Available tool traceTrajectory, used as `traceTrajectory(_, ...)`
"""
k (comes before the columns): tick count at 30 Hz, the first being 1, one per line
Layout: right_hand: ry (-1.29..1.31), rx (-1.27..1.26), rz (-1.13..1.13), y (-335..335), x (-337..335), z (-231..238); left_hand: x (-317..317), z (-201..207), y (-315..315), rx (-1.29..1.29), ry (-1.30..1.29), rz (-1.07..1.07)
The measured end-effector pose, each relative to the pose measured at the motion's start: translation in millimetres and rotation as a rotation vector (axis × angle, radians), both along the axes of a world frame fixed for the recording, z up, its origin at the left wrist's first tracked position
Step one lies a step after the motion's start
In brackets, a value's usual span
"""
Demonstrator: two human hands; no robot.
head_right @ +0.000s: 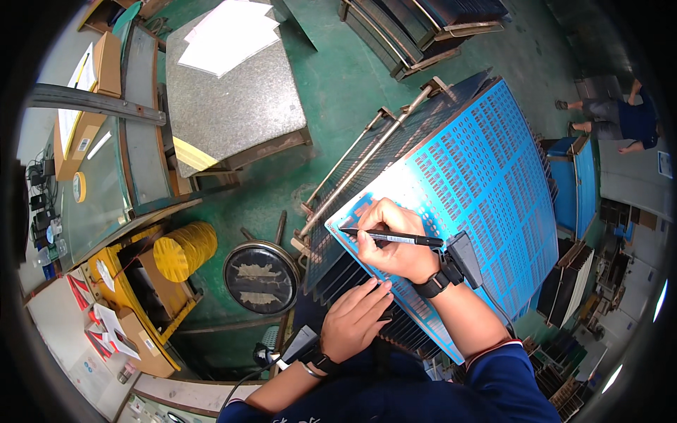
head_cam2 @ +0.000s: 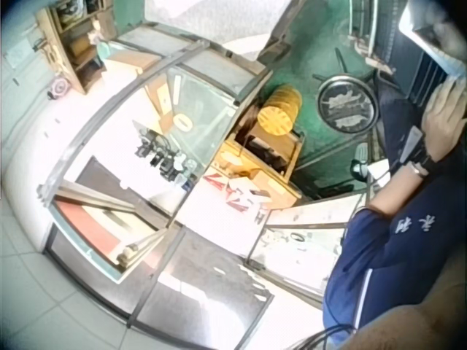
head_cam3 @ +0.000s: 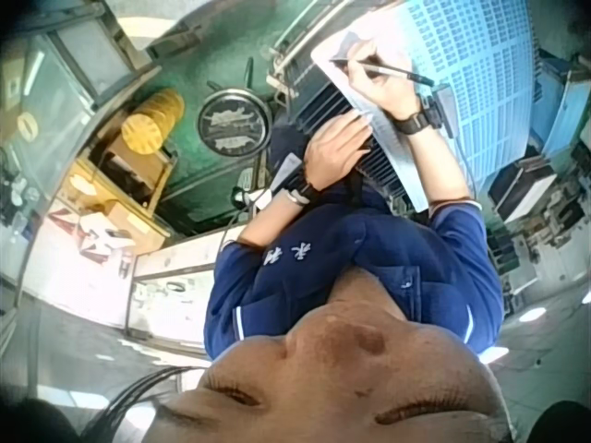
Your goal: The recorder marks metal sheets with a pen and organizes them into a vertical drying or storage rack.
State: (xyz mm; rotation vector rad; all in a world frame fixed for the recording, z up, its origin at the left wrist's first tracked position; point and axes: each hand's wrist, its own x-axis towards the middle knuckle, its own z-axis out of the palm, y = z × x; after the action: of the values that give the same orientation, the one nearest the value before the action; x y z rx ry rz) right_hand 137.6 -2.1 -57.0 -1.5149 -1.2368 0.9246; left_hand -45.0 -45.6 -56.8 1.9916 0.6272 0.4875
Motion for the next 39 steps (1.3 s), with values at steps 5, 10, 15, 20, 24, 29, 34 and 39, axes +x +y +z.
traceTrajectory(5, -0.009, 0.047, 0.009, 1.9, 0.8, -2.2, 0.5, -0.5, 0.3, 0.005, -0.004, -0.003)
traceTrajectory(10, 0.007, 0.051, -0.006, 2.8, -0.4, -3.1, -0.2, 0.3, 0.4, 0.01, 0.015, -0.017)
traceTrajectory(15, 0.003, 0.035, 0.006, 0.5, 2.1, -2.8, -0.4, -0.4, 0.2, 0.01, 0.016, -0.022)
traceTrajectory(20, -0.015, 0.033, -0.018, 3.0, 1.0, -2.9, -0.4, -0.1, 0.0, 0.007, 0.011, -0.025)
traceTrajectory(24, -0.02, 0.051, 0.02, 3.9, 2.4, -0.7, -0.4, 0.1, 2.0, 0.013, 0.015, -0.03)
traceTrajectory(29, -0.021, -0.012, 0.01, 3.3, 2.5, 0.3, -1.1, 0.1, 1.4, 0.013, 0.014, -0.03)
traceTrajectory(34, -0.018, -0.021, 0.001, 3.6, 1.7, 4.3, -0.6, -0.4, 1.3, 0.013, 0.013, -0.037)
traceTrajectory(39, -0.027, 0.007, 0.015, 4.1, 2.4, 3.5, -1.1, -1.7, -0.6, 0.016, 0.018, -0.026)
